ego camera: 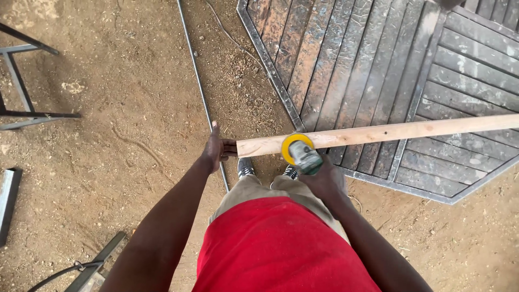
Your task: Sanding a long wooden plank using a power angle grinder with a sanding attachment on a metal slatted table.
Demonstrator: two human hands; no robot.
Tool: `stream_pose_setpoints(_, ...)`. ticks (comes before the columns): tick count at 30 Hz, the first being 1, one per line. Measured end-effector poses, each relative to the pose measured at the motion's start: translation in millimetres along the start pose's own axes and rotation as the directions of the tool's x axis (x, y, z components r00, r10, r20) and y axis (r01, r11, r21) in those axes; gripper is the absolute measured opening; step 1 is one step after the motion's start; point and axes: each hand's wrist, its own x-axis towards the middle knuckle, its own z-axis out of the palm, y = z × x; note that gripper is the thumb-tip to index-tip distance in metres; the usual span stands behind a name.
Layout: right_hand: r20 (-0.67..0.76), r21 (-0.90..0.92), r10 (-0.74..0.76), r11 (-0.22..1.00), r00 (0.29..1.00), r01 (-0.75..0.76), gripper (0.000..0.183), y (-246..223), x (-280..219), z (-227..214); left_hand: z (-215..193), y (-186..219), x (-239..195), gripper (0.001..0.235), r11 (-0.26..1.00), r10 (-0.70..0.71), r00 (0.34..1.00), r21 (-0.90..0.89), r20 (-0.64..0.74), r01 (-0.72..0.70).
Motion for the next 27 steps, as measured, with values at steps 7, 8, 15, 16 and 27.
stream_pose_setpoints(7, -0.187, 0.124, 0.163, 0.982, 0.969, -0.141, 0.088, 110, 57, -2, 3, 5, 3, 0.107, 0.993, 0.030, 0.999, 0.115, -0.019, -0.028)
stream_pose_setpoints(8, -0.200, 0.129, 0.160, 0.982, 0.967, -0.136, 0.092, 116, 60, 0, 9, 7, -7, 0.100, 0.988, 0.058, 0.998, 0.148, -0.036, -0.052)
stream_pose_setpoints(15, 0.011, -0.067, 0.023, 0.998, 1.000, -0.022, 0.084, 23, 2, 11, 23, -1, -7, 0.063, 0.954, 0.141, 0.989, 0.275, -0.048, -0.122)
stream_pose_setpoints(16, 0.005, -0.063, 0.026, 0.998, 1.000, -0.025, 0.084, 18, 1, 16, 22, -4, -4, 0.063, 0.952, 0.143, 0.989, 0.280, -0.042, -0.125)
stream_pose_setpoints(27, -0.101, 0.096, 0.132, 0.988, 0.986, -0.122, 0.088, 47, 5, -43, 55, 6, -42, 0.061, 0.923, 0.330, 0.928, 0.266, -0.172, -0.279)
